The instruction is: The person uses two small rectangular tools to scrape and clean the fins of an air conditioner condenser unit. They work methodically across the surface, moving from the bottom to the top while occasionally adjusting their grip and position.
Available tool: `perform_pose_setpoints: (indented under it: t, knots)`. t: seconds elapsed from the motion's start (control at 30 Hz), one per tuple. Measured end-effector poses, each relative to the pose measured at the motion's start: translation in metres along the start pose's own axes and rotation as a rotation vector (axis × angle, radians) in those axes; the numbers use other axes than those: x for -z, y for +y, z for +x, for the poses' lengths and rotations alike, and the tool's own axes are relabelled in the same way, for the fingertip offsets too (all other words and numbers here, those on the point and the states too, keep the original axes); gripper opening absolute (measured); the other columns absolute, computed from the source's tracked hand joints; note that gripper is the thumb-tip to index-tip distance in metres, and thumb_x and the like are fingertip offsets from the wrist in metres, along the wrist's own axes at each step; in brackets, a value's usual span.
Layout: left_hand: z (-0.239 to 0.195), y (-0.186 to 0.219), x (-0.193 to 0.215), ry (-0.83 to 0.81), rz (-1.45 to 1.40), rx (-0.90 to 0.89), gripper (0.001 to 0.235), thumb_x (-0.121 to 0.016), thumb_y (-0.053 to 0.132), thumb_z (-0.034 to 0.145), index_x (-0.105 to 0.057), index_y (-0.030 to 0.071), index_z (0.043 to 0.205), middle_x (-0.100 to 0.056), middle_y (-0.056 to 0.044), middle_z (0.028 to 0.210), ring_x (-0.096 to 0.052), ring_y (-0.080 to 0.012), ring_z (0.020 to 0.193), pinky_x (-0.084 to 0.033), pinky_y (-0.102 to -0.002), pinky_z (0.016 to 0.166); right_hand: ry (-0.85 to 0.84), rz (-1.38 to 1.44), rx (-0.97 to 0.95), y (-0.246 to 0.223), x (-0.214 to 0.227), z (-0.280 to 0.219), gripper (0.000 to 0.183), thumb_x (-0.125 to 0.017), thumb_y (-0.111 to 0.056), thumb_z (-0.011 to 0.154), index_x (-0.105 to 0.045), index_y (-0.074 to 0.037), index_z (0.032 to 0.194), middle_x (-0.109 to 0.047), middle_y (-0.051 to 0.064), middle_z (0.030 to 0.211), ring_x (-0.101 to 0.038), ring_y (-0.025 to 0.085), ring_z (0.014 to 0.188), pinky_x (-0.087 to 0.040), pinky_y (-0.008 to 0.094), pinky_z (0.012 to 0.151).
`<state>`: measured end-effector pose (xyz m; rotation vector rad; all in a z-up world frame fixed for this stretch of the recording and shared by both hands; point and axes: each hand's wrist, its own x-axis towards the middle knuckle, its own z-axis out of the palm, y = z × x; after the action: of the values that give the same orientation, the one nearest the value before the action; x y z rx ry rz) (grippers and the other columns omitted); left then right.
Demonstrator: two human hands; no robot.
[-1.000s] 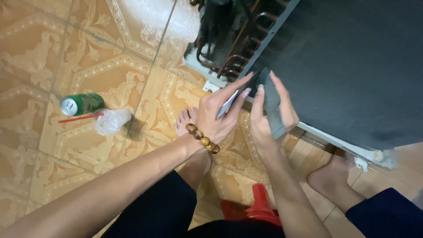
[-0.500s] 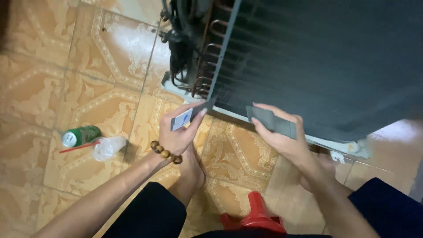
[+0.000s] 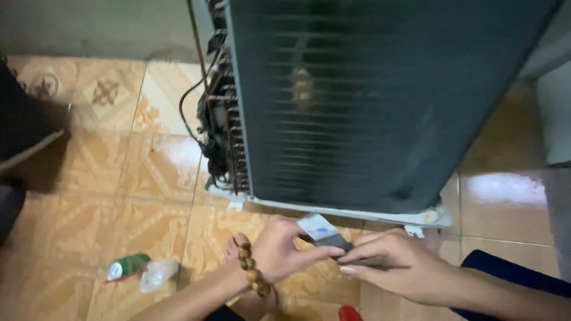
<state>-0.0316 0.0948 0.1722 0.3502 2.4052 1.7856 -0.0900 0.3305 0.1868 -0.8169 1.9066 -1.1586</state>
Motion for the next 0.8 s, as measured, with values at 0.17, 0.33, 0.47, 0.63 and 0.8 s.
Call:
perform_pose_setpoints:
  t: [0.17, 0.33, 0.47, 0.63, 0.8]
  knots:
    - [0.048, 0.025, -0.001, 0.014, 0.308, -0.368, 0.041, -0.069, 0.035, 0.092, -0.067, 0.004, 0.118, -0.074, -0.013, 0.107, -0.067, -0.0255, 0.088, -0.054, -0.035, 0.078, 0.1, -0.198, -0.265, 0.019, 0.033, -0.061, 0.016, -0.083, -0.029, 0.078, -0.094, -0.025, 0.088, -0.093, -0.014, 0.082, -0.079, 0.002, 0.07, -0.062, 0.021, 0.067]
    - [0.125, -0.062, 0.051, 0.092, 1.153, -0.647, 0.085, -0.064, 0.066, 0.098, -0.037, 0.011, 0.157, -0.037, -0.01, 0.165, -0.03, -0.0248, 0.154, -0.018, -0.061, 0.128, -0.197, -0.603, -0.286, 0.111, 0.005, -0.021, 0.019, -0.073, -0.037, 0.089, -0.079, -0.039, 0.107, -0.081, -0.022, 0.094, -0.077, -0.002, 0.086, -0.06, 0.021, 0.083]
    - [0.148, -0.099, 0.074, 0.321, 1.409, -0.47, 0.085, -0.049, 0.063, 0.101, -0.034, 0.004, 0.161, -0.032, -0.018, 0.167, -0.026, -0.036, 0.156, -0.013, -0.067, 0.122, 0.009, 1.49, -0.537, 0.203, -0.291, 0.224, 0.025, -0.061, -0.052, 0.099, -0.062, -0.027, 0.096, -0.048, -0.013, 0.09, -0.059, 0.009, 0.092, -0.043, 0.029, 0.086]
    - [0.157, -0.136, 0.053, 0.43, 1.404, -0.426, 0.075, -0.044, 0.051, 0.104, -0.036, 0.002, 0.16, -0.03, -0.025, 0.166, -0.021, -0.0448, 0.155, -0.007, -0.074, 0.116, 0.109, 2.04, -0.549, 0.22, -0.395, 0.26, 0.032, -0.061, -0.053, 0.1, -0.058, -0.024, 0.087, -0.037, -0.011, 0.08, -0.051, 0.014, 0.082, -0.036, 0.032, 0.075]
    - [0.169, -0.134, 0.021, 0.221, 1.389, -0.532, 0.093, -0.051, 0.071, 0.094, -0.028, 0.014, 0.164, -0.028, -0.023, 0.166, -0.024, -0.0468, 0.154, -0.017, -0.079, 0.113, 0.0, 1.9, -0.621, 0.266, -0.455, 0.232, 0.036, -0.063, -0.068, 0.09, -0.065, -0.033, 0.095, -0.051, -0.013, 0.097, -0.055, 0.011, 0.096, -0.04, 0.032, 0.084]
